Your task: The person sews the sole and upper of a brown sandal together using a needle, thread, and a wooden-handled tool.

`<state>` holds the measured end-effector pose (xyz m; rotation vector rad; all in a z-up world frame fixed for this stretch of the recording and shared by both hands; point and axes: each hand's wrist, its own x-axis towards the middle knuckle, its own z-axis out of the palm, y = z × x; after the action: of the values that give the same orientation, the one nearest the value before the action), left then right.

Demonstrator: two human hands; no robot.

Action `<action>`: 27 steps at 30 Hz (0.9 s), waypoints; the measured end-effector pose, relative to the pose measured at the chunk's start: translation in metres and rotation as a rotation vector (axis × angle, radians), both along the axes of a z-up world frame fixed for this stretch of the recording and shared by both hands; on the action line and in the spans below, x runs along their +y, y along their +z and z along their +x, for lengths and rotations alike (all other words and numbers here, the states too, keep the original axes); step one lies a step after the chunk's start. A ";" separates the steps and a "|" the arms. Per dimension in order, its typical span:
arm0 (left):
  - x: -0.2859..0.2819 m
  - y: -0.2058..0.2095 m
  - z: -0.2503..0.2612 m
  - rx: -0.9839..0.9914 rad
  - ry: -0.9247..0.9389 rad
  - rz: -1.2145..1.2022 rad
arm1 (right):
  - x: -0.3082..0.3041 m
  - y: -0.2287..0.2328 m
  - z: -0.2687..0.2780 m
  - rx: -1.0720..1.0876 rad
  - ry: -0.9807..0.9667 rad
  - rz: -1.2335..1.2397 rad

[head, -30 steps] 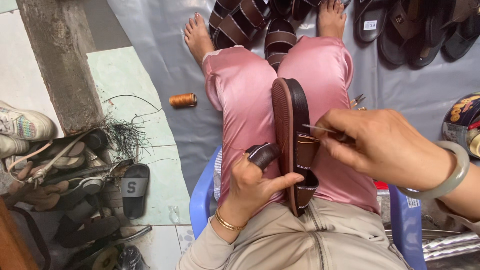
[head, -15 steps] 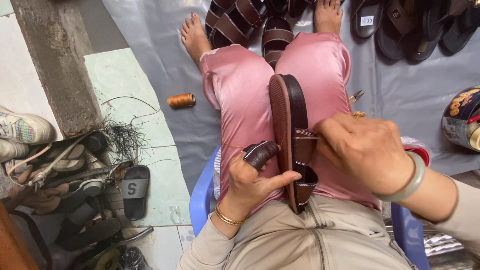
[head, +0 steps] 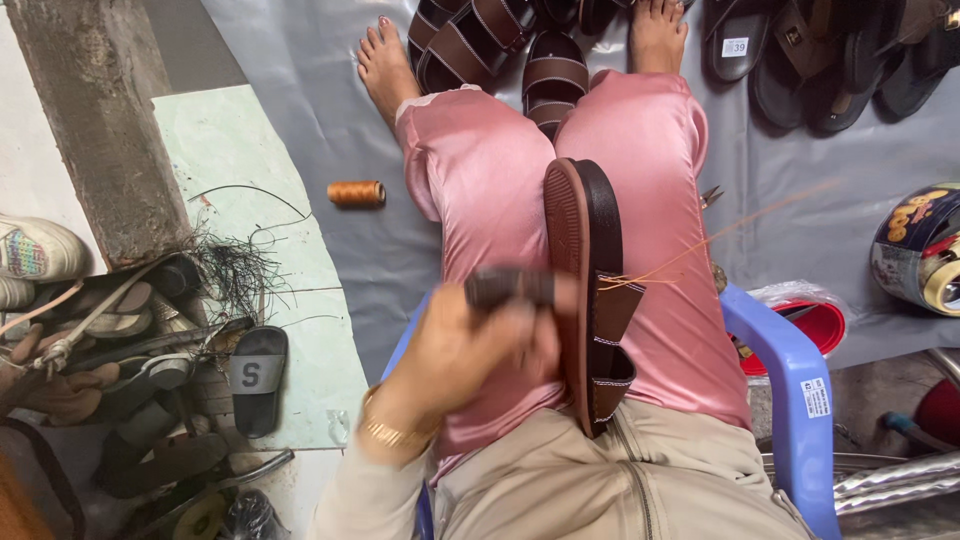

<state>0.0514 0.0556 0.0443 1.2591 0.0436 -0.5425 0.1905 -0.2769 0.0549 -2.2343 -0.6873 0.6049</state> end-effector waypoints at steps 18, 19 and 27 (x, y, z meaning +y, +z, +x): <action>0.037 -0.087 0.147 0.131 1.397 -0.326 | 0.074 -0.054 -0.065 -0.015 -0.038 0.141; 0.049 -0.079 0.130 0.038 1.104 -0.383 | 0.068 -0.047 -0.062 -0.041 -0.002 0.014; 0.110 -0.090 0.011 0.183 0.132 1.744 | 0.069 -0.013 -0.063 -0.503 0.298 -0.304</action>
<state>0.0627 0.1659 -0.0453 2.8439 0.9059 -0.4423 0.1279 -0.2074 0.0419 -2.6205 -1.2692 0.2928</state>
